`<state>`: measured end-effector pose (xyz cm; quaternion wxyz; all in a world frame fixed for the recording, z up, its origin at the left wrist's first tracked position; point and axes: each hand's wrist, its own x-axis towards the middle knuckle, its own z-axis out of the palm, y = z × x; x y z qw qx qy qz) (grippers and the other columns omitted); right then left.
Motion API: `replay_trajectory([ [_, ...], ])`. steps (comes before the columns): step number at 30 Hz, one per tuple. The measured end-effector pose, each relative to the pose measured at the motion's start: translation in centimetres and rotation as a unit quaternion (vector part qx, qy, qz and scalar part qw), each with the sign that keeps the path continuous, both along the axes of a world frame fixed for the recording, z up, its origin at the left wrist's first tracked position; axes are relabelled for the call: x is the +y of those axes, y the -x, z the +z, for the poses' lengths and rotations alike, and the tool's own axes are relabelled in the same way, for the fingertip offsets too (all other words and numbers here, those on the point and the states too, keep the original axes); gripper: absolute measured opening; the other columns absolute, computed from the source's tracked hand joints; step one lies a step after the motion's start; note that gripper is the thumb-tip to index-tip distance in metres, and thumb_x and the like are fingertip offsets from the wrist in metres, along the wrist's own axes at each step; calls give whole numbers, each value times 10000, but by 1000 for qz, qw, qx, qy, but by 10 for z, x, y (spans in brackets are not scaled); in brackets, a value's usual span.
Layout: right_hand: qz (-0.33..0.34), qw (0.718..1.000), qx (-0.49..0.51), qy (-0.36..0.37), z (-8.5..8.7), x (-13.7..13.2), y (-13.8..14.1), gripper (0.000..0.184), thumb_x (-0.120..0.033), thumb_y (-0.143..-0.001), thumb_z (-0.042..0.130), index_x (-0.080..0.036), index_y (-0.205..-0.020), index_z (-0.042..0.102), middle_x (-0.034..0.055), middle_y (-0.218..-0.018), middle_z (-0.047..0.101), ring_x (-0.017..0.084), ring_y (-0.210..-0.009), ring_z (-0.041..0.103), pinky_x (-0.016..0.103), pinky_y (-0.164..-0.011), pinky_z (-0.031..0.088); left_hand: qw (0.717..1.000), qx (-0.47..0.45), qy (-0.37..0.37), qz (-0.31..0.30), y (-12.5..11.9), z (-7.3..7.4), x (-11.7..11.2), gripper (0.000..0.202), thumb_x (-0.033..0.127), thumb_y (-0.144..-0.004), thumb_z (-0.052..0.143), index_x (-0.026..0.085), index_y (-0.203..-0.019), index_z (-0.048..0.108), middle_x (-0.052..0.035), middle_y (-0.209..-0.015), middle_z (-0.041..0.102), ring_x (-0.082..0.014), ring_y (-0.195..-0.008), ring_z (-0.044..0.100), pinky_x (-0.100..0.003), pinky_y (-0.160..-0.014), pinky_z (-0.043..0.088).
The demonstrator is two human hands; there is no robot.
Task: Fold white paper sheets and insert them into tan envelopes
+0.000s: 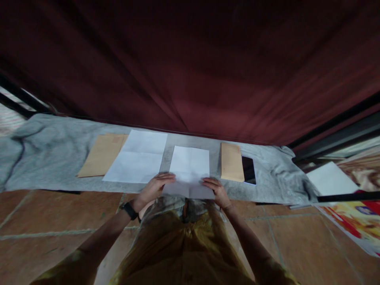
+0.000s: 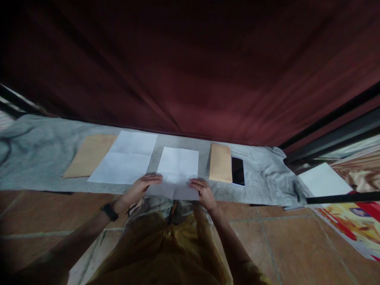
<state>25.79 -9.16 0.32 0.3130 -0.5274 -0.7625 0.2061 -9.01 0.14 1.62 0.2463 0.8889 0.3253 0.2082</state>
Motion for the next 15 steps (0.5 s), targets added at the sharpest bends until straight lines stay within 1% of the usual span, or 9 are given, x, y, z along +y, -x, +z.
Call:
replay_trajectory([
  [2, 2, 1000, 10, 12, 3, 2, 1, 313, -237, -927, 627, -287, -1213, 745, 51, -1265, 736, 242, -1193, 674, 452, -1059, 528, 999, -10, 21, 27, -3, 6, 0, 262, 292, -965, 556, 247, -1121, 762, -56, -1187, 764, -223, -1154, 683, -398, -1065, 514],
  [5, -19, 999, 39, 29, 4, 7, 3, 281, -323, -990, 553, -305, -1187, 754, 19, -1198, 765, 229, -1142, 704, 431, -1031, 557, 995, -28, 60, 72, -6, 12, -3, 332, 463, -972, 549, 244, -1067, 779, -42, -1091, 787, -230, -1060, 713, -354, -985, 549],
  [8, -87, 993, 72, 28, -2, 10, 6, 287, -416, -991, 554, -289, -1121, 776, 40, -1120, 787, 251, -1066, 734, 428, -965, 596, 988, -45, 81, 123, -7, 9, -5, 378, 516, -958, 542, 233, -918, 789, -45, -946, 792, -231, -931, 729, -324, -869, 572],
  [11, -148, 984, 95, 37, -8, 14, 10, 327, -481, -968, 572, -243, -1027, 789, 78, -1008, 801, 274, -963, 756, 423, -875, 624, 980, -54, 75, 175, -11, 4, -3, 404, 538, -931, 561, 221, -759, 744, -54, -797, 759, -227, -809, 716, -312, -772, 569],
  [13, -165, 979, 110, 49, -10, 16, 11, 353, -506, -961, 571, -230, -1027, 781, 85, -1003, 799, 282, -960, 753, 423, -859, 622, 975, -65, 68, 200, -15, 4, 0, 407, 550, -920, 563, 217, -748, 721, -61, -780, 748, -231, -793, 708, -315, -751, 563],
  [15, -180, 973, 132, 59, -8, 20, 13, 370, -525, -958, 569, -226, -1046, 769, 79, -1014, 797, 280, -968, 746, 417, -866, 612, 970, -83, 79, 212, -20, 7, 3, 409, 562, -925, 541, 211, -822, 725, -66, -834, 762, -236, -817, 710, -320, -761, 562],
])
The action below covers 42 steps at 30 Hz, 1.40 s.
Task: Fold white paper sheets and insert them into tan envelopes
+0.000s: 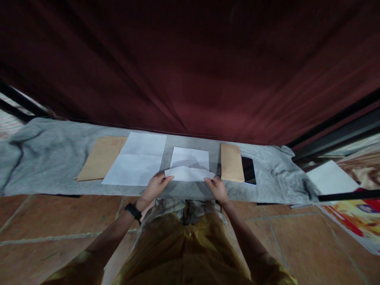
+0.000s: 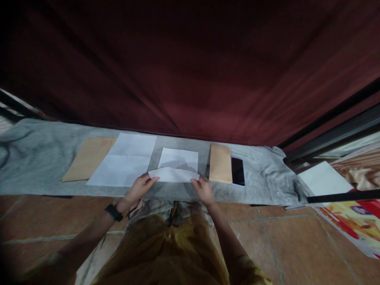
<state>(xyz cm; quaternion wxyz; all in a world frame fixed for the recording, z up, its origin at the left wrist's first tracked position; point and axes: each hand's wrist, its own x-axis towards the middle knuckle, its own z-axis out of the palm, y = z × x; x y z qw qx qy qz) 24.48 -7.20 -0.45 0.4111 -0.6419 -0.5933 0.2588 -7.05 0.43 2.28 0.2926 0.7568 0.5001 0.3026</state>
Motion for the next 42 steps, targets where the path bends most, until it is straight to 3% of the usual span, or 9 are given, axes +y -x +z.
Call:
replay_trajectory([
  [4, -22, 998, 49, 9, 7, 8, 3, 410, -557, -945, 570, -209, -1056, 756, 57, -937, 791, 255, -881, 727, 372, -816, 597, 998, -36, 43, 18, -9, 7, 5, 440, 586, -931, 504, 200, -932, 715, -56, -928, 782, -231, -849, 709, -303, -766, 548],
  [8, -32, 995, 97, 18, 8, 17, 7, 460, -598, -924, 557, -185, -990, 746, 41, -851, 758, 228, -832, 680, 318, -754, 563, 997, -38, 49, 45, -15, 8, 11, 434, 590, -915, 512, 193, -850, 676, -32, -779, 735, -200, -738, 656, -278, -687, 503],
  [15, -85, 982, 166, 38, 6, 32, 14, 486, -638, -872, 579, -170, -901, 708, 27, -795, 694, 178, -732, 582, 268, -683, 478, 994, -51, 65, 76, -26, 6, 22, 423, 601, -891, 515, 204, -812, 638, -7, -696, 645, -181, -679, 587, -278, -661, 459],
  [20, -72, 976, 206, 20, 11, 26, 16, 461, -636, -850, 600, -183, -835, 685, 17, -761, 665, 173, -722, 558, 267, -669, 460, 973, -133, 190, -24, -15, 5, 23, 533, 625, -721, 724, 157, -976, 699, -59, -914, 747, -230, -843, 668, -323, -764, 534],
  [25, 1, 978, 198, 61, 14, 11, 8, 462, -639, -792, 686, -188, -697, 659, -21, -645, 597, 151, -650, 526, 256, -610, 427, 942, -97, 287, -144, 5, 10, 29, 527, 567, -658, 809, 167, -998, 760, -90, -1051, 778, -295, -1019, 696, -382, -901, 559],
  [30, 12, 980, 186, 64, 10, 4, -1, 467, -642, -808, 667, -180, -780, 722, 14, -736, 702, 192, -717, 621, 298, -681, 504, 949, -73, 247, -184, 5, 3, 33, 602, 558, -706, 799, 165, -1159, 746, -112, -1199, 755, -302, -1128, 677, -419, -1018, 522],
  [36, 116, 983, 127, 61, 6, 3, -10, 360, -495, -792, 740, -231, -1036, 770, 70, -1090, 780, 264, -1021, 713, 408, -934, 555, 964, -59, 119, -232, -1, 1, 31, 426, 581, -849, 652, 214, -1004, 806, -109, -1215, 754, -272, -1167, 676, -414, -1089, 476],
  [38, 127, 985, 96, 61, 6, 3, -10, 323, -455, -814, 725, -238, -1049, 774, 81, -1119, 777, 273, -1054, 716, 440, -977, 549, 971, -45, 114, -203, -3, 2, 28, 441, 593, -860, 626, 219, -1009, 805, -96, -1171, 770, -265, -1132, 692, -403, -1067, 495],
  [42, 63, 995, 65, 44, 6, 5, -5, 307, -467, -899, 627, -228, -1015, 779, 87, -1070, 792, 291, -1042, 726, 466, -980, 558, 982, -33, 146, -117, -6, 1, 23, 495, 622, -834, 620, 191, -996, 800, -77, -1064, 797, -287, -1033, 722, -368, -936, 563],
])
